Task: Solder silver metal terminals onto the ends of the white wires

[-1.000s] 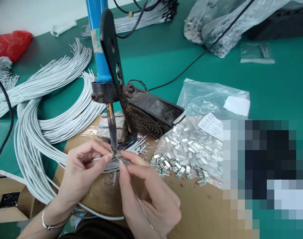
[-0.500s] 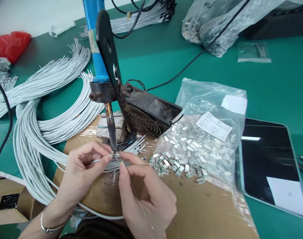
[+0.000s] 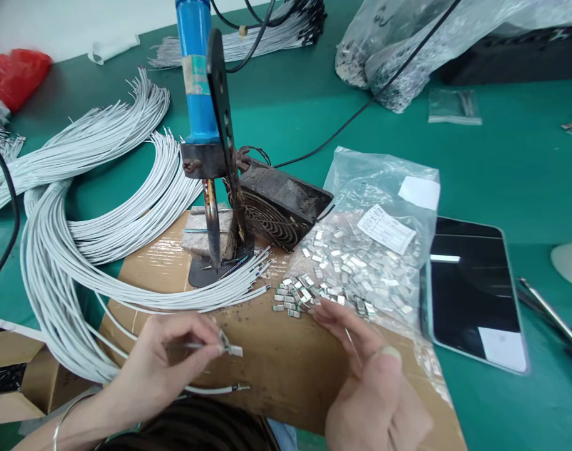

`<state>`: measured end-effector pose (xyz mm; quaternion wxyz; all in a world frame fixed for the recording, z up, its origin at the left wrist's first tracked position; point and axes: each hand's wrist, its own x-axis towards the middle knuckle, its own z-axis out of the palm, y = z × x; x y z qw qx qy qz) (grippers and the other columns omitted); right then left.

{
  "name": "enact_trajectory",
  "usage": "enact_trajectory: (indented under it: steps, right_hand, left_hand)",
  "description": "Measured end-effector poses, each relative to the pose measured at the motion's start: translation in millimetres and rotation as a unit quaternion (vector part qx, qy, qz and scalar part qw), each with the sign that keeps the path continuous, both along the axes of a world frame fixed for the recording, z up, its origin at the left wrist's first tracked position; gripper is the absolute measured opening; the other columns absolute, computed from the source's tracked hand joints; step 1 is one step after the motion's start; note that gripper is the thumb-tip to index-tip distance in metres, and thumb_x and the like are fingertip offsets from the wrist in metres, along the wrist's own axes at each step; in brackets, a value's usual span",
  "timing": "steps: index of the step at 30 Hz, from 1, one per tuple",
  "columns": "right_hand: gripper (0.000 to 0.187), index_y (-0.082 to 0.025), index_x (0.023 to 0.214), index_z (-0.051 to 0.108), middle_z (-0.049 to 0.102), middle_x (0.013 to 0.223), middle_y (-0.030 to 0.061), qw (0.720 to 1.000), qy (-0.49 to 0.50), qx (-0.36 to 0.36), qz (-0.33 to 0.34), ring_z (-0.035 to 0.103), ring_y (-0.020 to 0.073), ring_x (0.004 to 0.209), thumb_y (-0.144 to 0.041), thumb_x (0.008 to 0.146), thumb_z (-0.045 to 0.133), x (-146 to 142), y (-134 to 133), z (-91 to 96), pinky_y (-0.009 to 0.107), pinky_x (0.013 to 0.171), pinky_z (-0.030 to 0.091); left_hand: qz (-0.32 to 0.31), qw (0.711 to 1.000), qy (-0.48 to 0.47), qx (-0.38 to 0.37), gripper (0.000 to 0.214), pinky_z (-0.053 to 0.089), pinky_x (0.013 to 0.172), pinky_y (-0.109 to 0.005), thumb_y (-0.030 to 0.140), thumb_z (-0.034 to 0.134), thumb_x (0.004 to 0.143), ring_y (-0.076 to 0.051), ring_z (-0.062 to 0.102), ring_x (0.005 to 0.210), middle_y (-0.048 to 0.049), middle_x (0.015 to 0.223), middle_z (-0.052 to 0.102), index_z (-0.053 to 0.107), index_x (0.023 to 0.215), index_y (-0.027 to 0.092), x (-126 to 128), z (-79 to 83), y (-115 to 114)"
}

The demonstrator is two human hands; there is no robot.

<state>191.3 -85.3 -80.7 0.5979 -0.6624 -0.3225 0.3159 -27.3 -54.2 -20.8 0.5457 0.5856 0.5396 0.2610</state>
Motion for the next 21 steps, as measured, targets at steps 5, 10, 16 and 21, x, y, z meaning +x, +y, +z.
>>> enact_trajectory:
  steps: [5, 10, 16, 21]
  right_hand:
    - [0.053, -0.019, 0.102, 0.079, 0.080, 0.098, 0.0095, 0.999, 0.033, 0.005, -0.025, 0.075, 0.0260, 0.089, -0.064, 0.103, 0.049, -5, -5, -3.1, 0.048, 0.088, 0.058]
    - [0.052, -0.019, 0.096, 0.081, 0.081, 0.097, 0.0090, 1.000, 0.004, 0.004, -0.012, 0.073, 0.0222, 0.083, -0.059, 0.106, 0.049, -3, -5, -3.6, 0.039, 0.076, 0.060]
    - [0.042, -0.019, 0.094, 0.084, 0.082, 0.090, 0.0084, 0.994, -0.097, -0.030, 0.030, 0.074, 0.0177, 0.073, -0.051, 0.104, 0.059, 2, -2, 2.8, 0.029, 0.066, 0.063]
    - [0.023, -0.021, 0.093, 0.085, 0.077, 0.079, 0.0045, 0.973, -0.218, -0.037, 0.066, 0.064, 0.0140, 0.056, -0.040, 0.092, 0.074, 6, 5, 3.5, 0.027, 0.056, 0.057]
  left_hand:
    - [-0.057, 0.986, 0.093, 0.127, 0.015, 0.051, 0.061, -0.022, 0.013, 0.068, 0.097, -0.013, 0.064, 0.066, -0.0058, 0.093, 0.075, 0.081, 0.100, 0.019, -28, -14.3, -21]
    - [-0.014, 0.920, 0.237, 0.312, 0.029, 0.055, 0.067, -0.023, 0.008, 0.061, 0.101, -0.014, 0.068, 0.071, -0.0030, 0.091, 0.067, 0.071, 0.127, 0.018, -39, -29.7, -25]
    - [-0.033, 0.871, 0.307, 0.381, 0.014, 0.056, 0.081, -0.029, 0.009, 0.059, 0.103, -0.020, 0.070, 0.089, -0.0057, 0.097, 0.067, 0.069, 0.106, 0.019, -43, -29.8, -17]
    - [-0.116, 0.945, 0.219, 0.213, 0.016, 0.057, 0.088, -0.028, 0.014, 0.049, 0.106, -0.021, 0.072, 0.106, -0.0068, 0.107, 0.071, 0.063, 0.106, 0.023, -54, 2.3, -13]
